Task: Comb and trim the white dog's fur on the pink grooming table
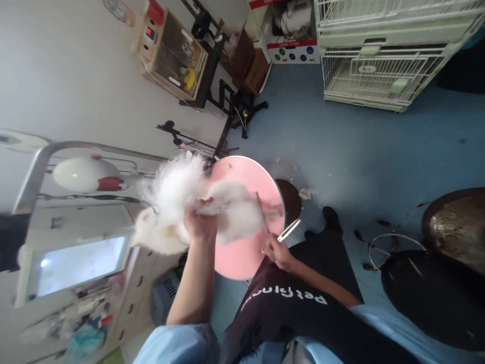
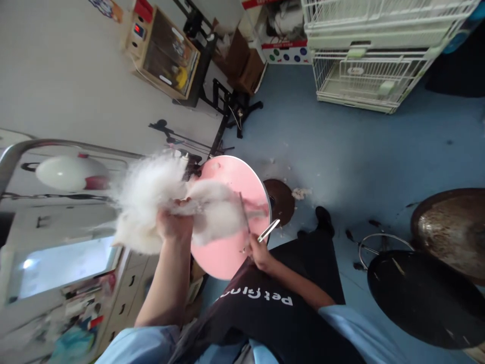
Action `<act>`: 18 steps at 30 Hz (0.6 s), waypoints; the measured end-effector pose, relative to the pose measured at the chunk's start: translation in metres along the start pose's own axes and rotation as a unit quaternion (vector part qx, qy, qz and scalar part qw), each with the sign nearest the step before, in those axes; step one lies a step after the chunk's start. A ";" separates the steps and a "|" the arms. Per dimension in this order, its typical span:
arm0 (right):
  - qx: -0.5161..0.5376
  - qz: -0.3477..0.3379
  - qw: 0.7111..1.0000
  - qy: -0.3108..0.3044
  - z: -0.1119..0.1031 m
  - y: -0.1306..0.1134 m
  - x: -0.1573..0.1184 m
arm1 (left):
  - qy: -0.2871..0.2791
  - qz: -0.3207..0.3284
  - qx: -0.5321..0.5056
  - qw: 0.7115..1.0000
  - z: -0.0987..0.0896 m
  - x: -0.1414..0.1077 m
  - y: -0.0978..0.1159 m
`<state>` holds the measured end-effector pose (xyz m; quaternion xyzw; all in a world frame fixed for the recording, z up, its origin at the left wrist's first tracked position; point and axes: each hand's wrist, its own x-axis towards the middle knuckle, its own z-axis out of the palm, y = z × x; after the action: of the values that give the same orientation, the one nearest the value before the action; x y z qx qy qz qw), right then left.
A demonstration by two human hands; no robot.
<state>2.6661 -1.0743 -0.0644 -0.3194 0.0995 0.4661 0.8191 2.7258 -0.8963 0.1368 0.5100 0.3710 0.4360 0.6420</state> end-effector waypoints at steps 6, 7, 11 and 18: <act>-0.004 -0.070 0.992 0.101 0.005 0.008 0.005 | -0.008 -0.008 -0.016 1.000 0.010 0.015 -0.001; -0.023 -0.052 0.996 0.070 0.009 0.011 0.003 | -0.015 -0.009 -0.015 1.000 0.012 0.018 -0.001; 0.033 -0.099 0.994 0.042 0.004 0.000 -0.007 | -0.030 -0.023 -0.014 0.999 0.017 0.031 0.000; -0.048 -0.132 0.986 0.087 0.015 -0.014 -0.003 | -0.064 -0.077 -0.014 0.995 0.035 0.039 0.003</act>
<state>2.6744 -1.0723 -0.0457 -0.4078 0.1051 0.3282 0.8455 2.7711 -0.8710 0.1452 0.4982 0.3608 0.3568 0.7031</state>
